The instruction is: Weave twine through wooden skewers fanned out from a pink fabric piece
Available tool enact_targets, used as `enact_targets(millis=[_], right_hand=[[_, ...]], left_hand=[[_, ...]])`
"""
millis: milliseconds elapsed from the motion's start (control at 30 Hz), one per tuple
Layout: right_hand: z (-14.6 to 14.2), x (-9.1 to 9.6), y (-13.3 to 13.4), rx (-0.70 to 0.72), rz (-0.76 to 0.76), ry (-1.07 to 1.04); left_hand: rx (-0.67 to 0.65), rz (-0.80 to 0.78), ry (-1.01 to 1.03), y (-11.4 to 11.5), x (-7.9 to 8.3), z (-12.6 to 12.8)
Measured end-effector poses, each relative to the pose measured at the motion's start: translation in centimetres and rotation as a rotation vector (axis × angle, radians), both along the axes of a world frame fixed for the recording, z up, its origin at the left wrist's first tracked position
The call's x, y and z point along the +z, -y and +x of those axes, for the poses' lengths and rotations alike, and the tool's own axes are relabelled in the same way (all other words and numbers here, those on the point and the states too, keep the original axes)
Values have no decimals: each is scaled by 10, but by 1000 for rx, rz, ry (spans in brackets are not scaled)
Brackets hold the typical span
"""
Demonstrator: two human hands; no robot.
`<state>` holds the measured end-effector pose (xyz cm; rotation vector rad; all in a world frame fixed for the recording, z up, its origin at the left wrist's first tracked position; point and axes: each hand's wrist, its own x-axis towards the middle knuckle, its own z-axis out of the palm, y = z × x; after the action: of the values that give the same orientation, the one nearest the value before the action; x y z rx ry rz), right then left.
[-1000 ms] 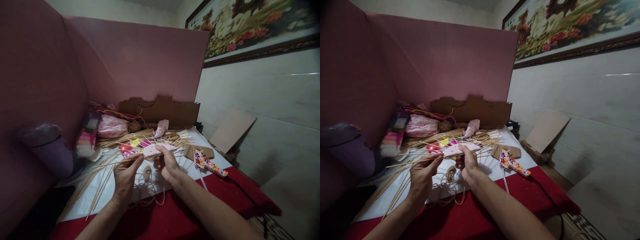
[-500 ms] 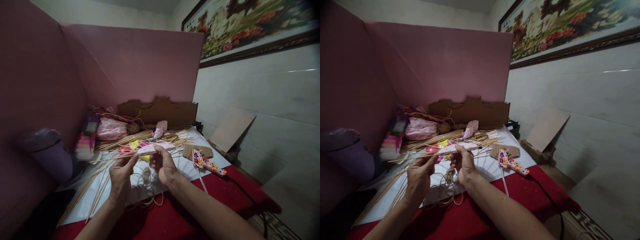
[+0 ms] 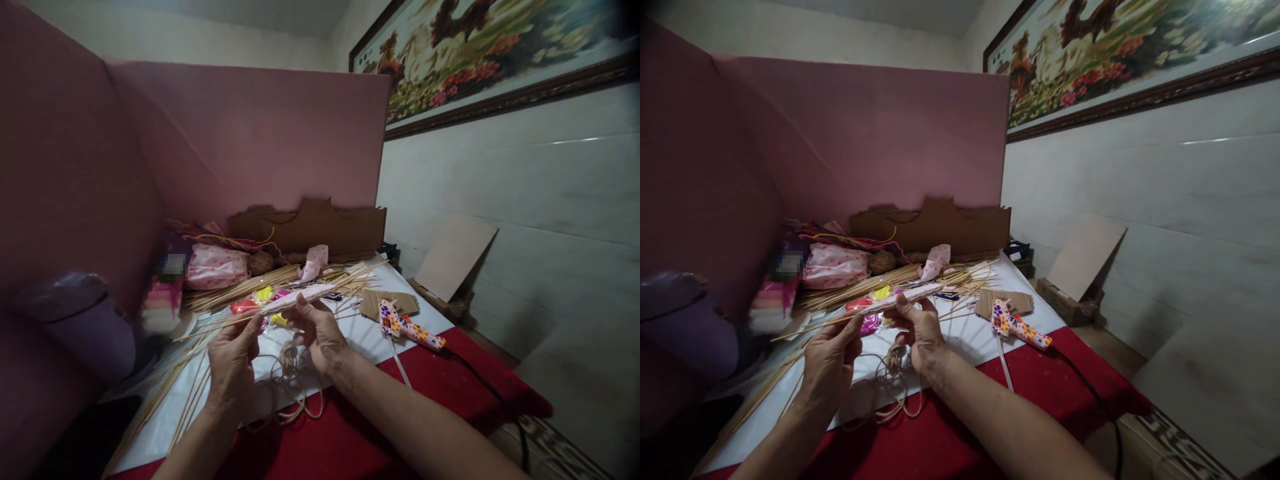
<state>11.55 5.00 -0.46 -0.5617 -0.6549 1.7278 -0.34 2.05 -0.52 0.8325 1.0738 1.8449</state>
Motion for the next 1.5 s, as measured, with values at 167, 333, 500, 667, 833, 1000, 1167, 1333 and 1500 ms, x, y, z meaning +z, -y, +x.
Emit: enact_targets(millis=[167,333,500,667,833,1000,1167,1333,1500], right_hand=[[-2,0,2,-88,5,41],[-1,-1,1,-69,10,35],[0,0,2,-52,19,26],[1,3,4,-85,71,48],[0,0,4,-99,76,67],[0,0,4,-83,104,46],[1,1,4,-77,109,31],[1,-1,3,-67,91,12],[0,-4,1,-62,97,29]], left_hand=[[0,-7,22,0,0,-1],[-35,-17,27,-1,-3,-3],[-44,-10,41,-1,-3,-4],[-61,-12,71,0,-2,-4],[-80,-2,73,0,-3,-6],[-88,1,74,0,-3,-7],[-98,9,71,1,-2,-8],[-102,22,78,0,-3,-9],[-104,25,89,-1,-4,-9]])
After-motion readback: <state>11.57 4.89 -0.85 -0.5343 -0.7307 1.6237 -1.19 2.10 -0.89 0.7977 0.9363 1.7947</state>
